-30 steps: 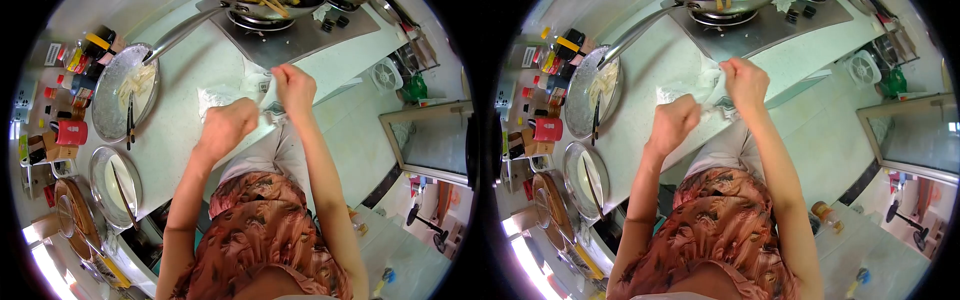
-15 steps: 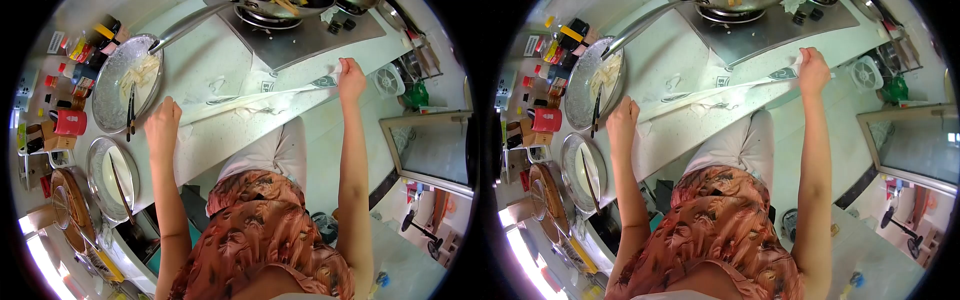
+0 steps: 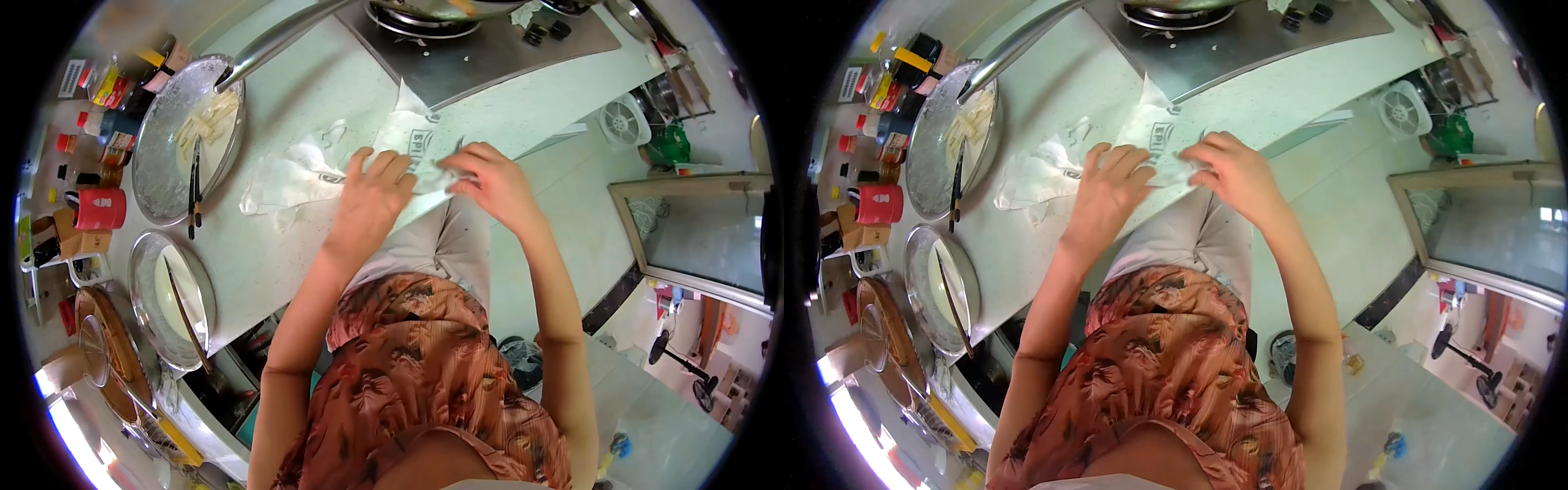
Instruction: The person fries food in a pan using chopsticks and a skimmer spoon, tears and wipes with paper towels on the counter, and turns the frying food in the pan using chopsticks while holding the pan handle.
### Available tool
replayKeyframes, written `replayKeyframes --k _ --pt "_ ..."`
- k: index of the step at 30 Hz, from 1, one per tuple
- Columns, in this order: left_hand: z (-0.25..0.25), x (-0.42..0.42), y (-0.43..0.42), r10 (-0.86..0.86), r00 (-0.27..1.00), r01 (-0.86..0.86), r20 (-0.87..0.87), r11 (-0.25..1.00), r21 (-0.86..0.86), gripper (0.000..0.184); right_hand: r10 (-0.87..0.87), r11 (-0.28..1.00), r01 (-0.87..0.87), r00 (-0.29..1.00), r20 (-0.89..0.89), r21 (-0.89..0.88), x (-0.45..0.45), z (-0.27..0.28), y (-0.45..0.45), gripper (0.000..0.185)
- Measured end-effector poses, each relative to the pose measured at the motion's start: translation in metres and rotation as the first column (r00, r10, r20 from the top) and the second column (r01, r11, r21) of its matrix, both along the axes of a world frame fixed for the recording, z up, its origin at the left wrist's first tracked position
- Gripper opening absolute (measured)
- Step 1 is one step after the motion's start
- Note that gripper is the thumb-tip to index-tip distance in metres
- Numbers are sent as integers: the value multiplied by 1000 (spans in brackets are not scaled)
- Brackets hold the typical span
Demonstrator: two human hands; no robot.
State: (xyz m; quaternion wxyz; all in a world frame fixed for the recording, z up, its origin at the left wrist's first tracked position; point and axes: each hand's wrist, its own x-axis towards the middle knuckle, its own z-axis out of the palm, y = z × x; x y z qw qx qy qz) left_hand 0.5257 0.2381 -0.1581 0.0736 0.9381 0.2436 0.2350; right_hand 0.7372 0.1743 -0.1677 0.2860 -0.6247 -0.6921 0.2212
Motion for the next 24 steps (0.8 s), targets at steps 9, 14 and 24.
replayKeyframes --k 9,14,24 --pt "-7 -21 3 75 987 -86 141 994 72 8 -350 906 396 898 -267 147 23 -28 15 7" --pt "-8 -37 3 134 975 -139 176 990 18 9 -485 830 538 827 -283 150 46 -44 26 9" --pt "4 -91 24 575 808 -568 128 818 -91 12 -709 668 713 696 -110 212 120 -8 22 10"
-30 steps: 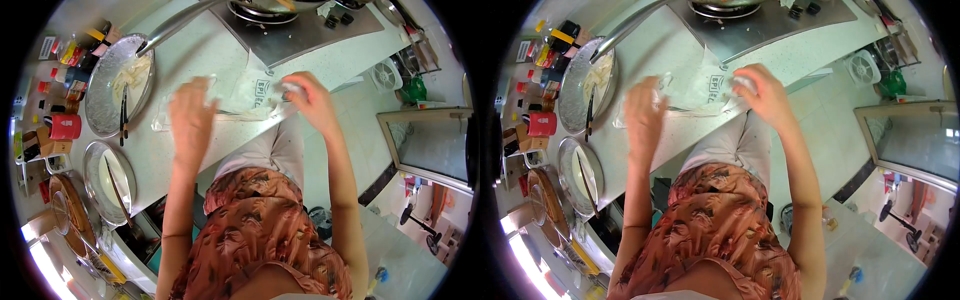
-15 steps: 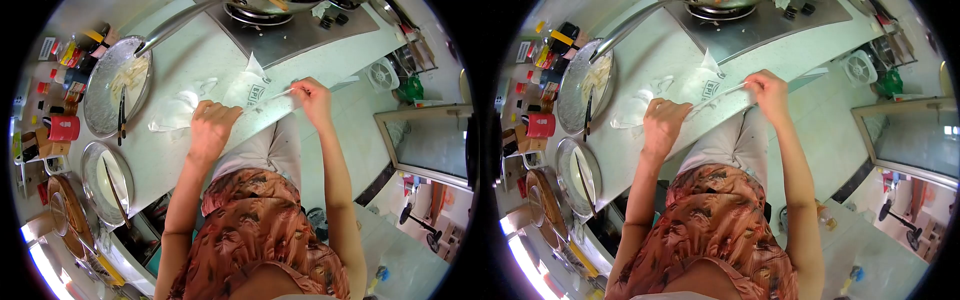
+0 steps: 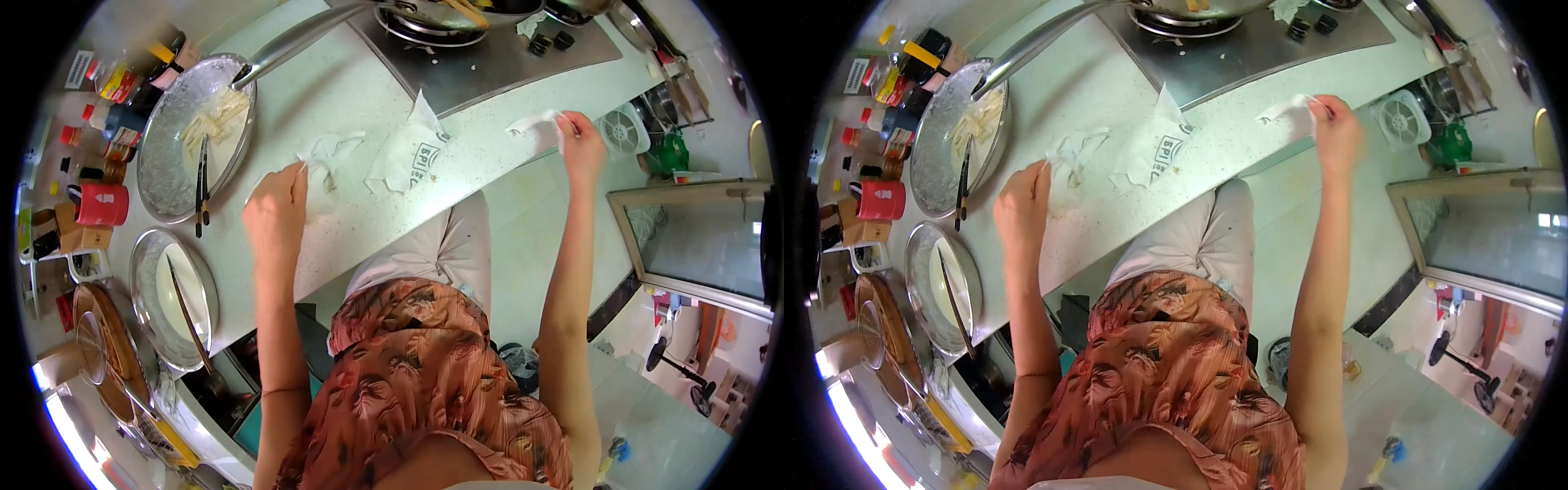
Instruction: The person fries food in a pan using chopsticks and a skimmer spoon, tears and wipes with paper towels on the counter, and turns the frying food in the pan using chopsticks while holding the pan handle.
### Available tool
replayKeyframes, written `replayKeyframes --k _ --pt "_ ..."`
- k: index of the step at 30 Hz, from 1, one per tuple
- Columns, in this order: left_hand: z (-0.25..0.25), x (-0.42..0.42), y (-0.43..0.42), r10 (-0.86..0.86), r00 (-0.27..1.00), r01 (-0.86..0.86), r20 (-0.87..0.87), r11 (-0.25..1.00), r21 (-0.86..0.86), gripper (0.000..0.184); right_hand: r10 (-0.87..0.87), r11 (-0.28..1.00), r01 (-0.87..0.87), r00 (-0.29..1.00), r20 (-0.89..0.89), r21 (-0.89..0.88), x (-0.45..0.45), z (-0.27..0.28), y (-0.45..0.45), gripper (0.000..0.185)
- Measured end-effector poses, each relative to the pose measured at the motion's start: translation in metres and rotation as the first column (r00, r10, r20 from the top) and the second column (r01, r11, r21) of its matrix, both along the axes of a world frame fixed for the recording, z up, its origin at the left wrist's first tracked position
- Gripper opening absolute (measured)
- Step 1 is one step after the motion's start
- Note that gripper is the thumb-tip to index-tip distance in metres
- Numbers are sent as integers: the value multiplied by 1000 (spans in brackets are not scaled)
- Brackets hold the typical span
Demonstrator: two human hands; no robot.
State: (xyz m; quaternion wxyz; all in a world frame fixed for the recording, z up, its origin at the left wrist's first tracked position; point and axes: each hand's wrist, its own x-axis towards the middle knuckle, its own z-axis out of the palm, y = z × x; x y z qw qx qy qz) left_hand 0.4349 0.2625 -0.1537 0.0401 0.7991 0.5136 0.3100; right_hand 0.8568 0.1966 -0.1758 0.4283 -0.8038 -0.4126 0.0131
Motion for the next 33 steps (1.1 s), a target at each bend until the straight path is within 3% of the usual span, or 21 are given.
replayKeyframes --k 2,5,8,11,14,17,20,23,26,30,33 --pt "2 24 10 100 994 -98 52 994 -42 18 134 990 -134 991 -4 38 -25 5 9 11" --pt "6 56 15 -31 999 26 33 992 124 24 336 942 -336 939 -77 10 -60 -1 12 15" --pt "-10 76 3 -501 860 509 95 854 -108 27 442 879 -477 824 -355 -12 -90 -1 1 22" --pt "-18 84 0 -521 851 523 66 829 -200 25 479 834 -543 620 -621 100 -101 2 -9 27" --pt "-26 72 13 -389 918 397 76 904 -163 21 464 820 -570 608 -644 54 -97 9 -17 30" --pt "-15 61 19 3 969 67 248 960 -273 16 467 818 -572 599 -651 61 -96 6 -20 28" --pt "-5 53 21 29 981 39 190 938 -344 17 374 846 -533 560 -740 24 -109 12 -16 23" --pt "-10 44 22 49 986 -19 157 982 -186 18 285 866 -494 613 -737 -76 -121 26 -12 19" --pt "-10 39 26 100 995 -97 20 990 -101 21 482 856 -513 833 -273 -54 -123 -2 -9 15" --pt "-13 44 18 -23 999 28 35 990 -135 25 633 769 -638 767 -103 -33 -130 -17 -6 19" --pt "-15 48 14 -98 995 100 23 981 -167 26 643 757 -647 763 -70 -93 -131 -13 0 19"
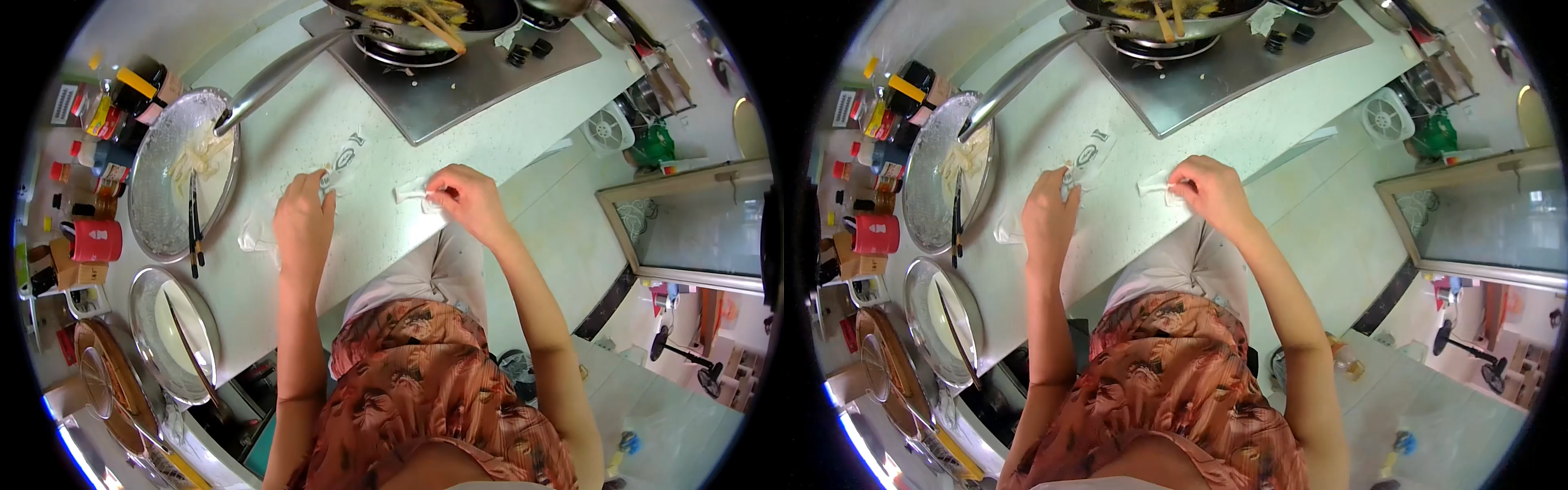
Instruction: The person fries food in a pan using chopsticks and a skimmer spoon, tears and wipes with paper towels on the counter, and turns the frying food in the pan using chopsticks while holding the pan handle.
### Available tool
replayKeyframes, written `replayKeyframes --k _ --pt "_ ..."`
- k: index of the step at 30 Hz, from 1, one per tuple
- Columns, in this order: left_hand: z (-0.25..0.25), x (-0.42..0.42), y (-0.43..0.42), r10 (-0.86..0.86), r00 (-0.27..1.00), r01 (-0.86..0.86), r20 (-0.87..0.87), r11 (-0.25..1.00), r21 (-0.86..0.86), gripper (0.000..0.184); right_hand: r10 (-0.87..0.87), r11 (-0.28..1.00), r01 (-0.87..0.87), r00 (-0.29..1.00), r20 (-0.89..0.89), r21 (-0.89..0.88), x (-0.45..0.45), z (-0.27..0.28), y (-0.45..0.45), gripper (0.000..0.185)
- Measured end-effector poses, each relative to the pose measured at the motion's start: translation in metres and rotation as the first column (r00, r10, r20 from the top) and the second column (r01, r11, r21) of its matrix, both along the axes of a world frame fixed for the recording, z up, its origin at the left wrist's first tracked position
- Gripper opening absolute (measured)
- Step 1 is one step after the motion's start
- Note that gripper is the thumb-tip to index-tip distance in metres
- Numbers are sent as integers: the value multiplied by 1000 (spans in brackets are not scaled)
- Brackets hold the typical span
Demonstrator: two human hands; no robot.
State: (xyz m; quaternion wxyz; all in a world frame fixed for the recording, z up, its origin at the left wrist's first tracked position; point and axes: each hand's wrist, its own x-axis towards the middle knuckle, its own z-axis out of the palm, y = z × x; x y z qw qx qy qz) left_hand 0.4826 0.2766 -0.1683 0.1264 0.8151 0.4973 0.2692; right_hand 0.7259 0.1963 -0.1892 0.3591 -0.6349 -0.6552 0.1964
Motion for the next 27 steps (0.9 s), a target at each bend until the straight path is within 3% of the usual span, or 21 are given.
replayKeyframes --k 3,5,8,11,15,19,22,25,27 --pt "0 -1 2 -16 999 14 -45 999 -36 27 -369 924 383 900 -232 16 18 -1 26 22" --pt "3 -2 0 -28 998 26 -50 999 -37 27 -451 861 486 867 -213 152 51 -8 55 22" --pt "6 -3 -2 -42 996 39 -73 998 -40 27 -574 777 566 817 -57 276 81 -6 93 13" --pt "7 -3 -4 -48 995 43 -86 997 -65 29 -647 752 601 751 130 271 90 -13 121 9" --pt "7 -4 -3 -55 996 47 -69 994 -102 31 -569 800 470 791 225 372 77 -24 129 18" --pt "4 -4 -2 -65 996 57 -63 991 -120 32 -295 945 240 920 259 222 75 -7 121 25" --pt "9 -3 1 -83 995 75 -58 989 -128 32 -264 964 239 891 369 113 72 11 123 19" --pt "9 -2 2 -85 994 72 -72 985 -158 32 -327 944 281 852 409 171 63 5 126 9" --pt "6 -2 2 -81 994 67 -73 982 -177 32 -336 941 306 893 299 144 49 3 125 7"
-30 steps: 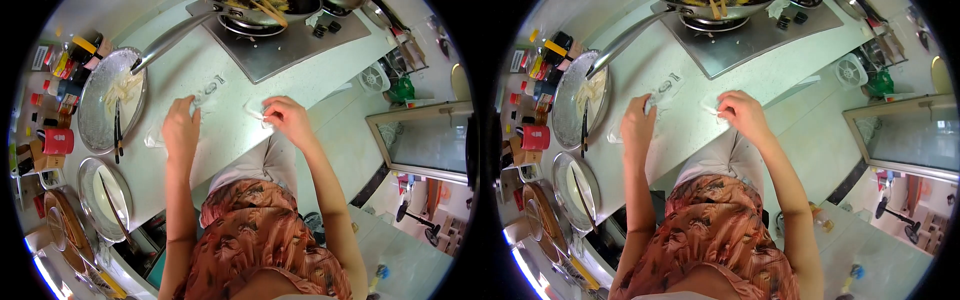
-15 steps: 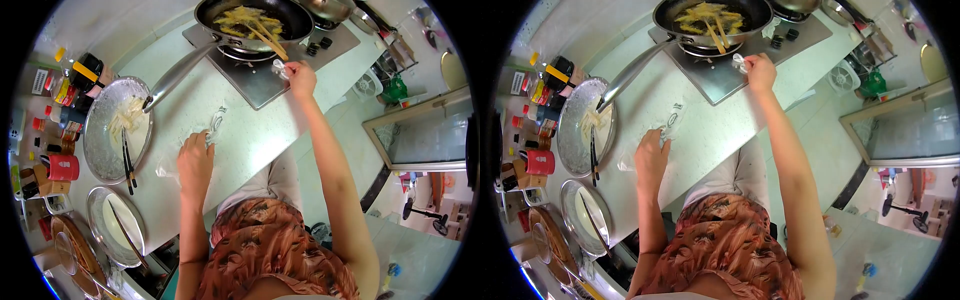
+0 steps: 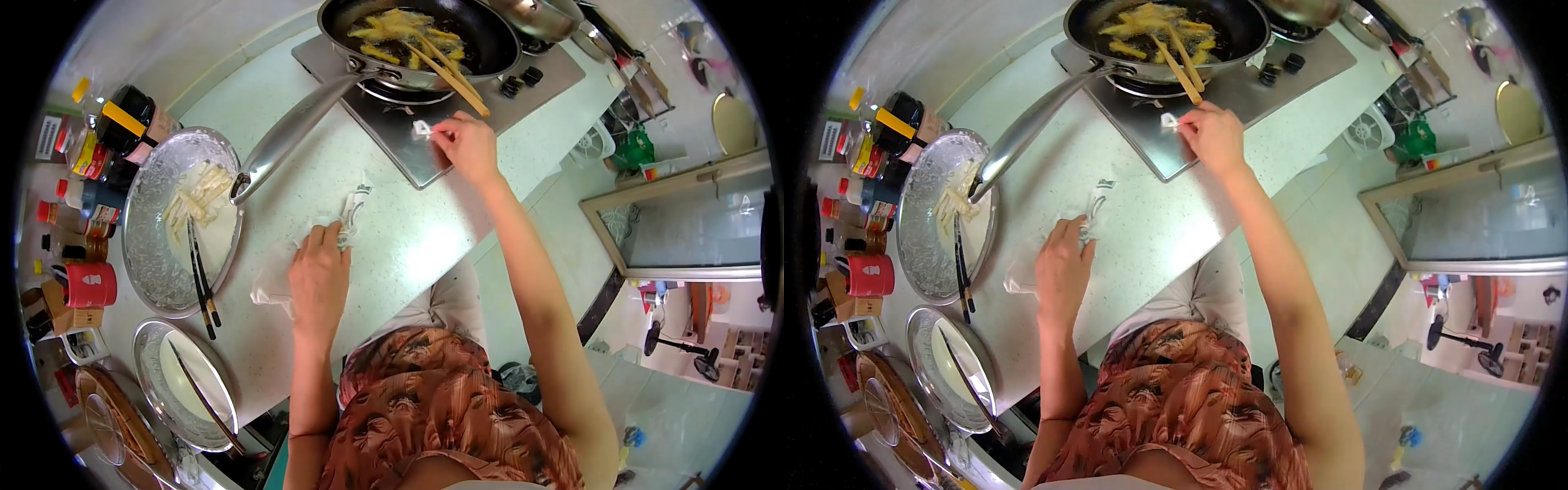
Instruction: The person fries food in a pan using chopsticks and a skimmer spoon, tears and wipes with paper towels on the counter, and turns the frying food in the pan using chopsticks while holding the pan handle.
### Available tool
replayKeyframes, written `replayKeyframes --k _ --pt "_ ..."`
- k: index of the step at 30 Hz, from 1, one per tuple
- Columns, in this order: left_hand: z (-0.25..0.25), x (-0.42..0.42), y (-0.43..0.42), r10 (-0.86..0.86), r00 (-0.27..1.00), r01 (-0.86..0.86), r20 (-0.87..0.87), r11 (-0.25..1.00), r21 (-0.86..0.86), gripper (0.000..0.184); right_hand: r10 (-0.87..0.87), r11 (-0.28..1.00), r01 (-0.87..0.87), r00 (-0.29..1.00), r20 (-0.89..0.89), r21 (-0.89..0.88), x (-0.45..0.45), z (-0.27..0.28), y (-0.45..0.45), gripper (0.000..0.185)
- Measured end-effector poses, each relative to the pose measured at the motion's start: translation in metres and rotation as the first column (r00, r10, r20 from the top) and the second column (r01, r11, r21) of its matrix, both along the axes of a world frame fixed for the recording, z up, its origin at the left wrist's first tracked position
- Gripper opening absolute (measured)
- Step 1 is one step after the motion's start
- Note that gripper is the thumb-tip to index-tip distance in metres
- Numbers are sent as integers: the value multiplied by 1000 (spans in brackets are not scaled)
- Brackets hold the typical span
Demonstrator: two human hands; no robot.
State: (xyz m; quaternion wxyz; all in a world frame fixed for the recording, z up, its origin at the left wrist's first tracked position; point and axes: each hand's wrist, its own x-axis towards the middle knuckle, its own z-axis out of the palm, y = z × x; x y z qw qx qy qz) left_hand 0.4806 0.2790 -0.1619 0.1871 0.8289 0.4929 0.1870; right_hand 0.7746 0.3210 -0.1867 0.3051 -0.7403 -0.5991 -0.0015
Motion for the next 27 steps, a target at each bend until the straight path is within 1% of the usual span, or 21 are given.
replayKeyframes --k 1,4,5,8,9,12,13,16,19,22,25,27 --pt "1 1 0 -6 1000 6 -1 1000 0 32 -3 1000 3 998 -62 6 -5 -1 0 6" --pt "4 1 1 -24 999 24 -20 1000 2 32 -186 964 208 973 -139 163 -3 -17 19 10" --pt "4 1 1 -25 999 25 -31 1000 -3 33 -268 949 290 949 -167 124 -2 -20 26 10" --pt "5 2 1 -20 999 20 -40 1000 -14 33 -328 912 315 945 9 263 -19 -27 45 11" --pt "5 1 0 -20 999 19 -40 1000 -17 33 -296 932 278 954 46 234 -25 -28 47 9" --pt "4 2 0 -27 999 27 -35 1000 -8 33 -269 937 216 947 173 274 -36 -37 54 10" --pt "3 2 1 -26 999 26 -32 1000 -12 33 -250 947 194 946 208 256 -36 -35 53 10" --pt "3 2 2 -29 999 29 -25 999 -21 32 -180 966 152 976 122 209 -35 -28 48 8" --pt "2 1 1 -31 999 31 -13 999 -10 31 -124 942 77 984 126 326 -37 -26 45 7" --pt "0 0 1 -38 999 38 2 999 9 31 -62 932 31 995 73 361 -36 -30 45 7" --pt "0 -2 1 -40 999 40 11 999 0 32 -15 961 0 998 55 275 -37 -26 38 7" --pt "-1 -4 3 -40 999 40 18 999 -20 32 26 984 -26 1000 5 175 -32 -25 35 10"
